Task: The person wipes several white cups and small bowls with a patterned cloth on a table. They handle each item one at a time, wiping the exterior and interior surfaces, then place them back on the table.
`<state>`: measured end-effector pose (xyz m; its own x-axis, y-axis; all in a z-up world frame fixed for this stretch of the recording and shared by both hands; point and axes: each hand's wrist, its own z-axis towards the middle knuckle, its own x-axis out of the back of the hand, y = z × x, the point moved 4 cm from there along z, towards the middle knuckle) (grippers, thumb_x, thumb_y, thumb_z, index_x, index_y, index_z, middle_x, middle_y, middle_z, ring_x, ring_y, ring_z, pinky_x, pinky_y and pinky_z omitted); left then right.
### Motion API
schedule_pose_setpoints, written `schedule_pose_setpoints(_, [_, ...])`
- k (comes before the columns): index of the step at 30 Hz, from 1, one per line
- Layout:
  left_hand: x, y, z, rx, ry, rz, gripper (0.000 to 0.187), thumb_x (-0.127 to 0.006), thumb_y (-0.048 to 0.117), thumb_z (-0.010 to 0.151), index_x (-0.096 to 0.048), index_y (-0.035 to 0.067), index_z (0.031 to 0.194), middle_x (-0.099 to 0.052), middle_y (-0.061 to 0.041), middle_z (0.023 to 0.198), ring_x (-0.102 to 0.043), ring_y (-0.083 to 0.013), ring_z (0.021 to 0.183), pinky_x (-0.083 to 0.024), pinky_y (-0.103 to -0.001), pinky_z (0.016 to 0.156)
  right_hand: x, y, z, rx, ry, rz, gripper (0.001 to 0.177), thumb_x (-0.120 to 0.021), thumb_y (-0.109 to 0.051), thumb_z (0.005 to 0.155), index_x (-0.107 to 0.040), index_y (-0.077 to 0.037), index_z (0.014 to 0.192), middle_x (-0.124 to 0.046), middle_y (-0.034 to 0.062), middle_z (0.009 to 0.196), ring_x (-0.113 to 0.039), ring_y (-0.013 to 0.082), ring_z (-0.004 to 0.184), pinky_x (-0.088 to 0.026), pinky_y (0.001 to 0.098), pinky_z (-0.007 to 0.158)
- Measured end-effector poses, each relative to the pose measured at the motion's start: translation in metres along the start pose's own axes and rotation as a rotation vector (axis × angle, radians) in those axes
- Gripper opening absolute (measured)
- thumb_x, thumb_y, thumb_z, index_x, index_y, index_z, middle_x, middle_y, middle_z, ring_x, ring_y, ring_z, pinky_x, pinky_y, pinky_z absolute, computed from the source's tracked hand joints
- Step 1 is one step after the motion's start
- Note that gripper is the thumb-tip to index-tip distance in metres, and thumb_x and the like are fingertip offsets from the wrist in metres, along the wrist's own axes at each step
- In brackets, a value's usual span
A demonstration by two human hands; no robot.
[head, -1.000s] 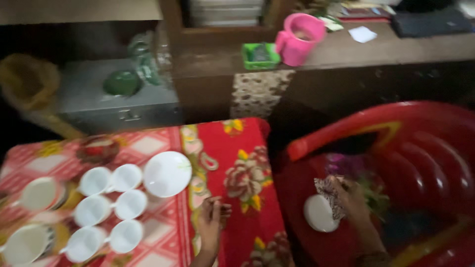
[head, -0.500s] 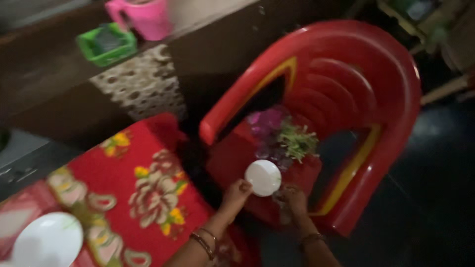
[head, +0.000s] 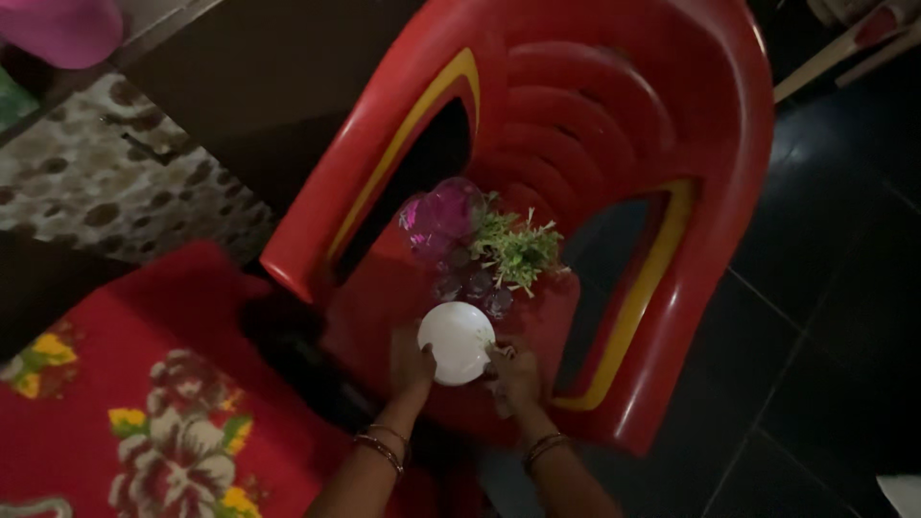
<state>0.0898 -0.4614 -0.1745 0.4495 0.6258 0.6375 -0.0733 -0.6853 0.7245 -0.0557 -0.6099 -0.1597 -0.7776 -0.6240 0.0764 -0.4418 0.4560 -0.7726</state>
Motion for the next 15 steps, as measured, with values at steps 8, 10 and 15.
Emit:
schedule_pose_setpoints(8, [0.013, 0.01, -0.009, 0.09, -0.025, -0.057, 0.054, -0.064, -0.008, 0.084, -0.059, 0.01, 0.135, -0.049, -0.022, 0.141, -0.055, -0.0405, 0.124, -0.049, -0.044, 0.106, -0.007, -0.019, -0.01, -0.077, 0.13, -0.281, 0.017, -0.066, -0.017, 0.097, -0.069, -0.009, 0.11, -0.066, 0.0089, 0.072, -0.055, 0.0182, 0.053, -0.044, 0.0362, 0.045])
schedule_pose_setpoints(10, [0.011, 0.009, -0.009, 0.005, 0.002, 0.059, 0.06, -0.067, -0.007, 0.082, -0.058, 0.012, 0.138, -0.05, -0.019, 0.141, -0.053, -0.0419, 0.127, -0.048, -0.044, 0.108, -0.007, -0.019, -0.009, 0.006, 0.153, -0.249, 0.015, -0.067, -0.015, 0.095, -0.071, -0.008, 0.109, -0.068, 0.0077, 0.073, -0.061, 0.015, 0.056, -0.049, 0.0328, 0.046])
schedule_pose_setpoints(15, [0.026, 0.029, -0.023, 0.102, -0.094, 0.045, 0.064, -0.071, 0.001, 0.085, -0.051, 0.018, 0.143, -0.043, -0.018, 0.144, -0.052, -0.0383, 0.128, -0.047, -0.043, 0.11, -0.002, 0.003, 0.0, 0.044, 0.168, -0.108, 0.017, -0.065, -0.014, 0.097, -0.07, -0.005, 0.11, -0.065, 0.0087, 0.073, -0.061, 0.0156, 0.057, -0.054, 0.0341, 0.046])
